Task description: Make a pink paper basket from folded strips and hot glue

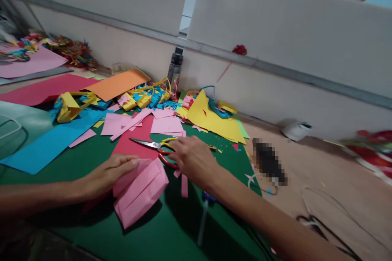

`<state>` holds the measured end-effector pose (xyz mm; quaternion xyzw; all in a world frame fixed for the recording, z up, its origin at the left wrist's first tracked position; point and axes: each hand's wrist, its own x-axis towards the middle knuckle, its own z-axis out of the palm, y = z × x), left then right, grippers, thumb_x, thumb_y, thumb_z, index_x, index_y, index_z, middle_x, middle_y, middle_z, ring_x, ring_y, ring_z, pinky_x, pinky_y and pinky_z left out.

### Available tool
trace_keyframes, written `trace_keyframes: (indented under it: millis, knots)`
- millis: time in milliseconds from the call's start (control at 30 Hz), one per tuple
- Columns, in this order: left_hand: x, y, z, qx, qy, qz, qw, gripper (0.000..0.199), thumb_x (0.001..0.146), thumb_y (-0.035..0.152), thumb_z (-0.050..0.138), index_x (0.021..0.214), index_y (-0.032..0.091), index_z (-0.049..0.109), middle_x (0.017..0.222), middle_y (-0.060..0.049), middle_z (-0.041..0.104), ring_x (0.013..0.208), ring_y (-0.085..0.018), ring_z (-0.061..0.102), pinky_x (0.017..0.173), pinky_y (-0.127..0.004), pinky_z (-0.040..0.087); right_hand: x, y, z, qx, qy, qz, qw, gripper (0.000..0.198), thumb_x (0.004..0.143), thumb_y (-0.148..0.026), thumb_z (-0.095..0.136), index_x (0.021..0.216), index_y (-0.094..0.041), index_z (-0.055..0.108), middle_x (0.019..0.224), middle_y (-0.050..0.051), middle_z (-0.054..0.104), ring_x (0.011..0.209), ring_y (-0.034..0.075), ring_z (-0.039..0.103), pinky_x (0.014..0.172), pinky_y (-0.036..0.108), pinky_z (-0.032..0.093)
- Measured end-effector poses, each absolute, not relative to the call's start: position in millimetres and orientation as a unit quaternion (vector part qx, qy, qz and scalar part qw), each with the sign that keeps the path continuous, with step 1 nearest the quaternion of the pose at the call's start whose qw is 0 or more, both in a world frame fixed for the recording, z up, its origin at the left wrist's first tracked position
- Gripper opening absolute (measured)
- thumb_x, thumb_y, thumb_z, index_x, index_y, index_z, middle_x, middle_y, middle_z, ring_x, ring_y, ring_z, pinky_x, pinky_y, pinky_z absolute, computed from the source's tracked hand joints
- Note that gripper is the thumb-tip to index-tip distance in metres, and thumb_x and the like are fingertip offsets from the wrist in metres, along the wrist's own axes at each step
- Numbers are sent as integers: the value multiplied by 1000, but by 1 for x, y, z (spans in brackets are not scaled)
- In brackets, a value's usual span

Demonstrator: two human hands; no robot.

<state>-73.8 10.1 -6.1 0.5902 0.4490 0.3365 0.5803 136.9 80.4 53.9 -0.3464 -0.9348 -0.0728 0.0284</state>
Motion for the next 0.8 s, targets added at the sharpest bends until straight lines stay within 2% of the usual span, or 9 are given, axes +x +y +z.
trace_keyframes:
  millis: [133, 233, 367, 500, 600, 700, 800]
  knots:
    - [-77, 14, -9, 609, 429, 339, 575, 37, 90, 44, 34, 70, 16, 47, 66, 2, 42, 59, -11, 36, 53, -22, 30, 51, 136, 33, -258, -965, -39, 30, 18, 89, -20, 47, 84, -15, 64, 89, 7, 64, 79, 15, 57, 64, 26, 37]
    - [-81, 17, -11, 597, 448, 356, 562, 36, 89, 44, 34, 65, 18, 41, 64, 3, 40, 59, -11, 34, 53, -22, 29, 10, 162, 17, -208, -977, -30, 34, 17, 88, -16, 47, 88, -17, 64, 96, 7, 60, 86, 17, 53, 63, 26, 35]
    - [-84, 22, -13, 570, 469, 364, 567, 37, 88, 48, 34, 68, 18, 43, 67, 2, 40, 63, -13, 34, 57, -23, 31, -13, 176, 5, -150, -988, -13, 32, 16, 80, -9, 52, 85, -17, 65, 95, 8, 58, 87, 19, 49, 64, 27, 34]
    - [-83, 24, -14, 576, 463, 363, 568, 39, 89, 49, 33, 68, 18, 42, 67, 2, 39, 62, -12, 34, 58, -23, 33, -9, 177, 1, -133, -989, 17, 63, 16, 83, -13, 48, 76, -16, 63, 91, 8, 59, 85, 19, 47, 67, 28, 35]
    - [-82, 22, -14, 606, 452, 361, 546, 40, 91, 48, 31, 69, 17, 45, 68, 2, 43, 62, -12, 37, 58, -23, 34, 6, 173, 8, -133, -985, 42, 104, 21, 86, -13, 41, 75, -17, 59, 94, 9, 59, 89, 19, 47, 77, 31, 36]
    - [-81, 18, -11, 625, 438, 368, 532, 40, 92, 46, 32, 76, 16, 55, 71, 0, 51, 64, -12, 44, 59, -22, 37, 30, 163, 23, -171, -972, 74, 145, 18, 86, -15, 41, 75, -17, 56, 81, 8, 59, 81, 19, 49, 82, 35, 35]
    - [-81, 17, -5, 610, 417, 423, 524, 35, 92, 41, 37, 95, 19, 64, 94, -4, 61, 87, -17, 54, 76, -25, 42, 59, 146, 43, -264, -936, 119, 201, 17, 87, -21, 41, 73, -18, 51, 69, 5, 57, 69, 17, 51, 76, 35, 38]
